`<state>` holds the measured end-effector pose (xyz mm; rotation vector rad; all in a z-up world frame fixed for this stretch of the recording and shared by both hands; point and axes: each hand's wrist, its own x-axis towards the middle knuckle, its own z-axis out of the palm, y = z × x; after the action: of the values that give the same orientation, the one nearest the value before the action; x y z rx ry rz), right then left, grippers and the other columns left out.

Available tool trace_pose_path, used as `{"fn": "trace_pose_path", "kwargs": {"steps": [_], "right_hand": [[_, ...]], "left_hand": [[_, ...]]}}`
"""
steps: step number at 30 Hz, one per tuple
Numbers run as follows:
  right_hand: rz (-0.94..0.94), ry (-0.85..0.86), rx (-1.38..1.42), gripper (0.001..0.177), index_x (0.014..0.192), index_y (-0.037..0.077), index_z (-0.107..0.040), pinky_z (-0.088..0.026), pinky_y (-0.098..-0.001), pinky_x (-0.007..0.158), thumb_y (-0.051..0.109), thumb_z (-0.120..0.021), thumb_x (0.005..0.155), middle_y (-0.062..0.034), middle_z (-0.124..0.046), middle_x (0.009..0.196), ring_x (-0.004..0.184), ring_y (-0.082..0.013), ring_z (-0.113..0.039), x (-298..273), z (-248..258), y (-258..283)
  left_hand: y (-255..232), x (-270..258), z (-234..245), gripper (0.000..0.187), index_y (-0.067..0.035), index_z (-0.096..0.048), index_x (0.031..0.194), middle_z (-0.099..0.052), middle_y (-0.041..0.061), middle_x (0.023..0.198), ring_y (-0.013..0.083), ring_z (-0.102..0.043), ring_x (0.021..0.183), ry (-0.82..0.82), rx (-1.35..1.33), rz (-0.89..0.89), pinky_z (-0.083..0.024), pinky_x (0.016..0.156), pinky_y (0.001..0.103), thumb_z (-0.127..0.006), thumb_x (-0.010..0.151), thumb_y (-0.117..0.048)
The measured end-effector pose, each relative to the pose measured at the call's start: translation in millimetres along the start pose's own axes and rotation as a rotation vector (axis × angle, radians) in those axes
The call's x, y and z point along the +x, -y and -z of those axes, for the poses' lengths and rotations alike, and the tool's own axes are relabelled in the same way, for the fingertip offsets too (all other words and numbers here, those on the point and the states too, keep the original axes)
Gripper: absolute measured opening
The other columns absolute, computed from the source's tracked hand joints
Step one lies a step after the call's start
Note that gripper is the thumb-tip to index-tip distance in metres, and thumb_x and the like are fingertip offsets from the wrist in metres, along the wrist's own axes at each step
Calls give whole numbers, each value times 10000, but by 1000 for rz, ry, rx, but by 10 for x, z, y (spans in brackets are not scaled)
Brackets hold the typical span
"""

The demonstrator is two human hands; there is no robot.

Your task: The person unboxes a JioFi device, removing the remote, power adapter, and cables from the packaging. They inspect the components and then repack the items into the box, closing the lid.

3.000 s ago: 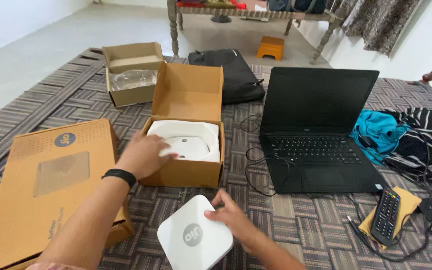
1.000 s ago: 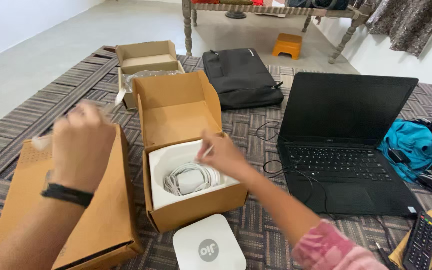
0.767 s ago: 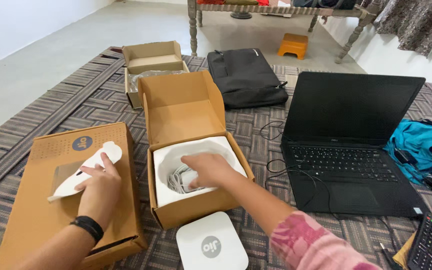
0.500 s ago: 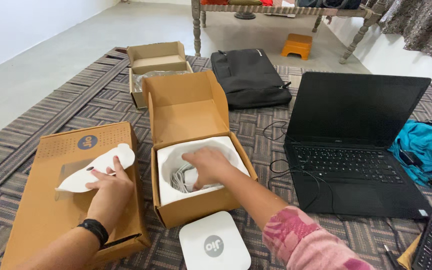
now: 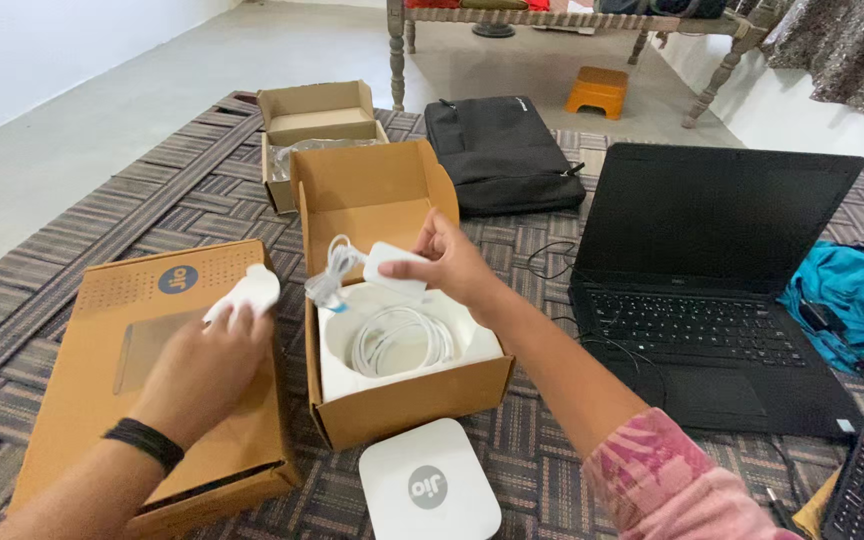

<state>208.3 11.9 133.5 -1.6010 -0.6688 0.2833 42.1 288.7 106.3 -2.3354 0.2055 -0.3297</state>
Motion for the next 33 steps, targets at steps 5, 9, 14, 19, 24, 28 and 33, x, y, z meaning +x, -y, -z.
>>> {"fn": "trace_pose_path", "kwargs": {"steps": [5,9,14,19,24,28,33], "right_hand": [[-22,-40,266,495,991,135,-421,-612,-355,820,436,-778,830,-74,-668,953,901,-155,-722,-114,47,211],[-66,-37,477,527,1131,129,-466,-598,-378,902,514,-701,858,-75,-685,1077,978,-176,-721,-312,-15,333],[-140,20,683,636,1327,70,-535,-603,-380,848,549,-622,918,-102,-702,1088,922,-197,-720,-583,128,307],[-192,34,349,700,1307,14,-364,-616,-443,793,332,-770,833,-120,-701,1101,969,-215,-721,-813,201,155],[-265,36,345,865,1485,120,-342,-572,-298,912,225,-795,757,-80,-717,1120,1041,-183,-712,-1086,91,7],[-464,-106,378,886,1486,276,-251,-624,-327,868,210,-756,761,10,-700,1195,1049,-142,-730,-1249,53,-42],[-336,-141,618,605,1356,125,-481,-618,-357,679,218,-756,826,-128,-709,1010,817,-197,-738,-1428,198,-114]], "left_hand": [[147,382,551,946,17,-441,1463,-579,202,1390,314,-615,1197,-274,-708,281,-559,880,383,-842,752,-462],[-46,612,864,1024,-51,-217,1559,-616,140,1338,197,-697,1076,-355,-1688,398,-600,830,285,-837,749,-137],[-289,744,1061,605,-24,-548,1415,-710,135,1202,149,-688,1035,-360,-2126,381,-584,870,273,-761,850,0],[-458,877,1193,297,-4,-681,1150,-789,115,1069,140,-767,969,-281,-2280,423,-615,844,267,-752,863,-39],[-735,921,1407,183,-22,-754,928,-796,68,933,107,-781,871,-199,-1877,305,-621,692,258,-828,800,-130],[-846,874,1512,203,-11,-779,947,-785,106,875,170,-767,732,-157,-1809,216,-588,630,296,-781,836,-181],[-906,735,1525,251,-30,-734,1080,-755,121,1021,204,-771,819,-372,-1667,145,-600,687,329,-657,958,-235]]}}
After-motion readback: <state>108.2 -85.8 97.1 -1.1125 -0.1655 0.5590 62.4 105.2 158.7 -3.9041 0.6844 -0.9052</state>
